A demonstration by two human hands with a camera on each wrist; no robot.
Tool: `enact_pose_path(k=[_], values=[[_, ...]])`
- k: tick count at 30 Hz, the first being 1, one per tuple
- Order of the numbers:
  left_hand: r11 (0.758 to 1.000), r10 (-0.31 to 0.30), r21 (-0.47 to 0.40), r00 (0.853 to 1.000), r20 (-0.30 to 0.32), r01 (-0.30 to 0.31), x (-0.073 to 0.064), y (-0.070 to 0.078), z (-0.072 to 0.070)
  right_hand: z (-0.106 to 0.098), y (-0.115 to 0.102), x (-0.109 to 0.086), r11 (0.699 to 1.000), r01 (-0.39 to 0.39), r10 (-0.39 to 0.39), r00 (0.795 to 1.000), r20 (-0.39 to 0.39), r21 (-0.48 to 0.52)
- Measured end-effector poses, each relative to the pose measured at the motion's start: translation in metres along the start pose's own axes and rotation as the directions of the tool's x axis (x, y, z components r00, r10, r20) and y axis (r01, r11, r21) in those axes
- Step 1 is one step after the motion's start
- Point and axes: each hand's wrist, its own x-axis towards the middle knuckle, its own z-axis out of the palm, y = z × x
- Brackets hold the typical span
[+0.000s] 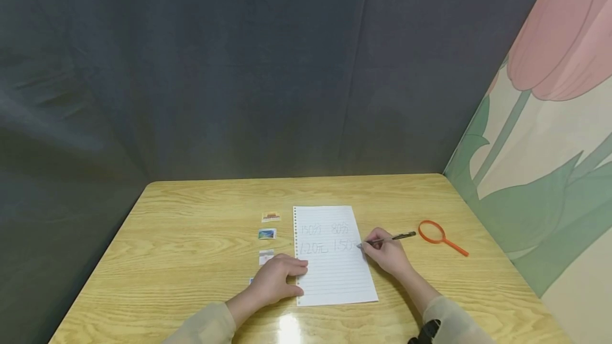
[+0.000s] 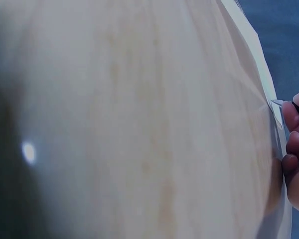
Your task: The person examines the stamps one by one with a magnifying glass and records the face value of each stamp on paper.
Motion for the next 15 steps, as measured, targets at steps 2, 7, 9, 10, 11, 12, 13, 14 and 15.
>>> enact_pose_path(k=[2, 7, 9, 10, 11, 12, 13, 14, 15], values=[[1.000, -0.001, -0.001, 1.000, 0.000, 0.001, -0.0002, -0.0005, 0.0001, -0.0003, 0.0008, -0.0011, 1.000, 0.012, -0.012, 1.000, 0.009, 0.012], [1.000, -0.001, 0.003, 1.000, 0.002, 0.001, -0.0003, -0.0005, -0.0004, -0.0013, 0.0036, -0.0031, 0.998, 0.043, -0.043, 0.999, 0.013, 0.037], [1.000, 0.000, 0.005, 1.000, 0.003, 0.000, -0.0001, -0.0002, -0.0004, -0.0021, 0.0051, -0.0036, 0.998, 0.045, -0.045, 0.999, 0.007, 0.040], [1.000, 0.001, 0.005, 1.000, 0.004, -0.001, -0.0001, -0.0001, -0.0004, -0.0026, 0.0060, -0.0039, 0.998, 0.047, -0.048, 0.999, 0.005, 0.036], [1.000, 0.001, 0.005, 1.000, 0.004, -0.001, -0.0001, 0.0001, -0.0004, -0.0031, 0.0066, -0.0041, 0.998, 0.048, -0.048, 0.999, 0.001, 0.037], [1.000, 0.000, 0.004, 1.000, 0.004, 0.000, -0.0001, 0.0002, -0.0003, -0.0037, 0.0073, -0.0042, 0.998, 0.048, -0.048, 0.999, -0.001, 0.036], [1.000, 0.000, 0.003, 1.000, 0.004, 0.000, -0.0001, 0.0004, -0.0003, -0.0042, 0.0079, -0.0042, 0.998, 0.048, -0.048, 0.999, -0.004, 0.038], [1.000, 0.000, 0.002, 1.000, 0.004, 0.000, -0.0001, 0.0005, -0.0002, -0.0047, 0.0085, -0.0041, 0.998, 0.045, -0.045, 0.999, -0.005, 0.035], [1.000, 0.000, 0.001, 1.000, 0.004, 0.000, 0.0000, 0.0006, -0.0002, -0.0053, 0.0088, -0.0043, 0.998, 0.044, -0.043, 0.999, -0.006, 0.034]])
